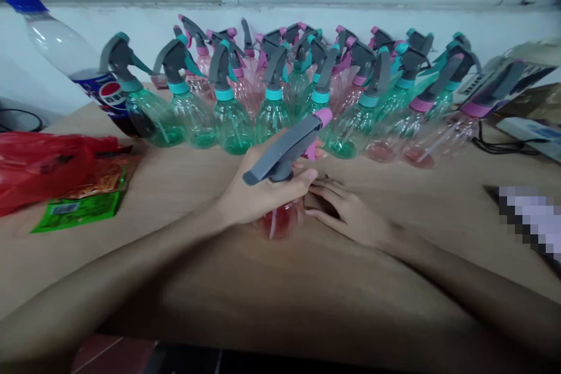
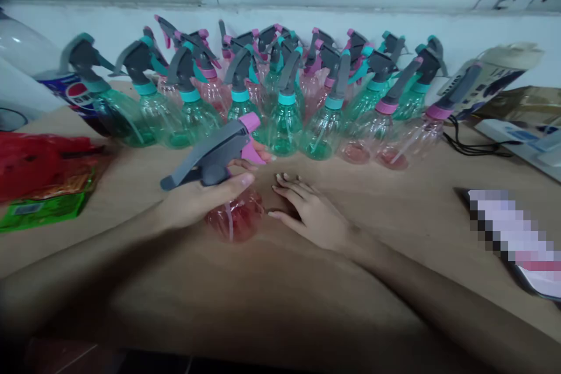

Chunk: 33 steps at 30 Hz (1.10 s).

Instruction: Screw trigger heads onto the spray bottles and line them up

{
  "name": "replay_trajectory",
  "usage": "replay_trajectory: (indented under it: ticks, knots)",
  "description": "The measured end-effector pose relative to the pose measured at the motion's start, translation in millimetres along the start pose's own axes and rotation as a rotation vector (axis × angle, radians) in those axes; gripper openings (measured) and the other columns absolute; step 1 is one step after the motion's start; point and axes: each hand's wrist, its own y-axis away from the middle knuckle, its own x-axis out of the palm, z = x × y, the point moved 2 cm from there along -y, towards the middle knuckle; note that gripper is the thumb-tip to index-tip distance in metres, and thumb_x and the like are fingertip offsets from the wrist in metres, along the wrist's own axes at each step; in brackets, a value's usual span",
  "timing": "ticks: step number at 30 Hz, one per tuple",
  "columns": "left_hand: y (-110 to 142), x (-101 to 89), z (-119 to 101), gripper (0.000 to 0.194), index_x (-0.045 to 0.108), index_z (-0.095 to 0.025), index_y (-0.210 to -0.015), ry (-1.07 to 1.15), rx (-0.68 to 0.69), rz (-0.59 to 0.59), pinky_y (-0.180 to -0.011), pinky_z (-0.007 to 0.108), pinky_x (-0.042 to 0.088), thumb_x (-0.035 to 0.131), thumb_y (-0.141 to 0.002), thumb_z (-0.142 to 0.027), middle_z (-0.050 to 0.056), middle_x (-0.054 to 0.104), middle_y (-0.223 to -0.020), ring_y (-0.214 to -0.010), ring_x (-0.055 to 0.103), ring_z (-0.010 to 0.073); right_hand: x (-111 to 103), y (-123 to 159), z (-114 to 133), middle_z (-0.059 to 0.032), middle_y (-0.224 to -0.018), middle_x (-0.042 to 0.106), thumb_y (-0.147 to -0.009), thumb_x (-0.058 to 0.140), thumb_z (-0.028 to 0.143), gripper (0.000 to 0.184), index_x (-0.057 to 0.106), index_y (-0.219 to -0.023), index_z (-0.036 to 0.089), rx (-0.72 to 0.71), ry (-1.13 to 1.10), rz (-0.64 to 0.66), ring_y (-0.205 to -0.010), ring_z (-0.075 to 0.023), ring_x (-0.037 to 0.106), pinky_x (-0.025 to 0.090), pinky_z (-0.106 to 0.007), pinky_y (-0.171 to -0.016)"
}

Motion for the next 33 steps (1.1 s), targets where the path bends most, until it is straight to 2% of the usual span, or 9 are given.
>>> replay_trajectory:
  ticks: [4, 7, 13, 15, 18, 23, 33]
  knots:
    - [0, -0.6, -1, 0.029, 0.055, -0.027, -0.105, -0.055, 0.006, -0.011, -0.071, 0.025, 0.053, 0.057, -0.077, -0.030, -0.001, 0.069, -0.089, -0.076, 0.067, 0.0159, 0, 0, 0, -0.0094, -0.133, 0.053, -0.089, 0.047, 0.044, 0.045, 0.050, -0.127, 0.020, -0.012, -0.004, -0.010, -0.128, -0.0251, 0.043, 0.034, -0.050, -0.107]
    - [-1, -1.5, -4, 0.022, 0.056, -0.026, -0.098, -0.101, -0.025, -0.011, -0.063, 0.026, 0.052, 0.057, -0.077, -0.032, -0.003, 0.068, -0.075, -0.066, 0.067, 0.0169, 1, 0, 0, -0.0105, -0.133, 0.052, -0.089, 0.047, 0.045, 0.046, 0.050, -0.126, 0.017, -0.005, 0.008, -0.004, -0.128, -0.0242, 0.042, 0.034, -0.047, -0.108]
    - [-2, -5.7, -9, 0.009, 0.057, -0.024, -0.079, -0.209, 0.049, -0.081, -0.060, 0.027, 0.051, 0.059, -0.074, -0.031, -0.003, 0.064, -0.068, -0.060, 0.062, 0.0167, 1, 0, 0, -0.0107, -0.137, 0.049, -0.089, 0.047, 0.046, 0.049, 0.048, -0.128, 0.017, -0.009, 0.019, -0.004, -0.130, -0.0234, 0.039, 0.032, -0.045, -0.109]
    - [-2, -5.4, -8, 0.010, 0.057, -0.025, -0.081, -0.197, 0.043, -0.065, -0.059, 0.027, 0.050, 0.059, -0.075, -0.032, -0.003, 0.063, -0.066, -0.059, 0.061, 0.0166, 1, 0, 0, -0.0105, -0.137, 0.049, -0.089, 0.047, 0.046, 0.048, 0.048, -0.128, 0.017, -0.008, 0.021, 0.000, -0.130, -0.0234, 0.039, 0.033, -0.046, -0.109]
    - [-3, -2.9, -4, 0.020, 0.057, -0.025, -0.096, -0.134, 0.011, -0.025, -0.060, 0.027, 0.050, 0.057, -0.078, -0.034, -0.002, 0.067, -0.072, -0.063, 0.064, 0.0173, 1, 0, 1, -0.0106, -0.136, 0.050, -0.089, 0.047, 0.045, 0.048, 0.049, -0.127, 0.016, 0.004, 0.025, 0.009, -0.130, -0.0231, 0.040, 0.032, -0.046, -0.109]
    - [-3, 0.7, 6, 0.036, 0.053, -0.027, -0.115, -0.107, 0.041, -0.074, -0.069, 0.029, 0.052, 0.056, -0.080, -0.035, 0.000, 0.069, -0.089, -0.076, 0.067, 0.0193, 1, 0, 1, -0.0110, -0.138, 0.048, -0.089, 0.048, 0.044, 0.049, 0.047, -0.130, 0.015, -0.019, 0.031, -0.010, -0.131, -0.0225, 0.038, 0.030, -0.045, -0.111]
    - [-1, 2.7, 10, 0.033, 0.052, -0.029, -0.113, -0.102, 0.061, -0.075, -0.072, 0.027, 0.052, 0.055, -0.081, -0.031, -0.001, 0.069, -0.086, -0.076, 0.067, 0.0168, 1, 0, 1, -0.0113, -0.138, 0.048, -0.089, 0.047, 0.043, 0.050, 0.047, -0.131, 0.016, -0.015, 0.033, -0.016, -0.132, -0.0235, 0.038, 0.031, -0.047, -0.110]
